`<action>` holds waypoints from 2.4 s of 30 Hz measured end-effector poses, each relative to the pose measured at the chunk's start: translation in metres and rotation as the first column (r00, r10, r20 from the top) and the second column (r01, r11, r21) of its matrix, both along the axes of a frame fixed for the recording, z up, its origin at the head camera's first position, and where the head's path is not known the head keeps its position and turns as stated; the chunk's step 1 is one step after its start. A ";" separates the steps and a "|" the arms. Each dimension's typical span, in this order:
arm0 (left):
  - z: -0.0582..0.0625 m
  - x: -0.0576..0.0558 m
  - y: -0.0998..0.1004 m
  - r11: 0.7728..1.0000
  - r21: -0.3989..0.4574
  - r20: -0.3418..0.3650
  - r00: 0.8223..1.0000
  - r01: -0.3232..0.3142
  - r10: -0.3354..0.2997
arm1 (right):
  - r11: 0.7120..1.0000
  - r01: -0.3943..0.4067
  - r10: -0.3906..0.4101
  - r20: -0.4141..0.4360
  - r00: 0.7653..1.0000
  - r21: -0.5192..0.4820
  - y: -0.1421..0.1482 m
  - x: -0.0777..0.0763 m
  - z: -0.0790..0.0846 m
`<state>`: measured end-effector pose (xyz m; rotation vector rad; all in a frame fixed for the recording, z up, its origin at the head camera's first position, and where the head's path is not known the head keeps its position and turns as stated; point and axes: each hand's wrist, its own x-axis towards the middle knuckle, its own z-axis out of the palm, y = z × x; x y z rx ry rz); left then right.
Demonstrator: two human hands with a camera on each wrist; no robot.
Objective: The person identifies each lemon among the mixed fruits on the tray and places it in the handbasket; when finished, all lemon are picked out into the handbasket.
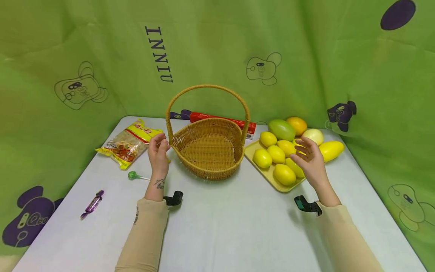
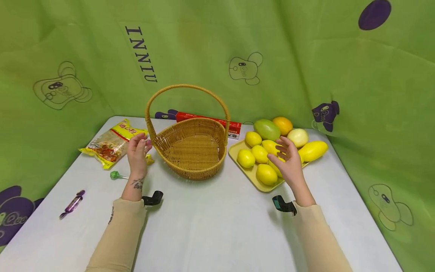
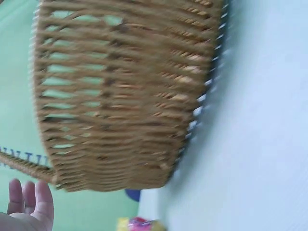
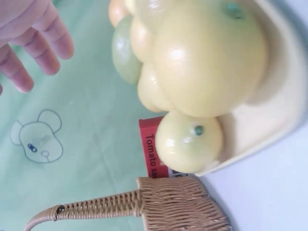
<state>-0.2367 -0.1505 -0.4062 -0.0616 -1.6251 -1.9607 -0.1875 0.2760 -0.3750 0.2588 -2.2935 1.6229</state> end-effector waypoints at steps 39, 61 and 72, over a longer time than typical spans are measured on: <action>-0.020 -0.001 0.025 0.993 0.108 0.367 0.927 0.043 -0.080 | 0.983 0.140 -0.167 0.261 0.951 0.121 -0.017 0.010 -0.066; -0.019 -0.001 0.024 0.990 0.127 0.346 0.932 0.070 -0.110 | 0.997 -0.047 0.061 0.233 0.970 -0.065 -0.023 -0.003 -0.027; -0.022 -0.002 0.022 0.989 0.134 0.347 0.931 0.067 -0.110 | 0.924 -0.346 0.369 0.142 0.918 -0.165 -0.119 -0.038 0.015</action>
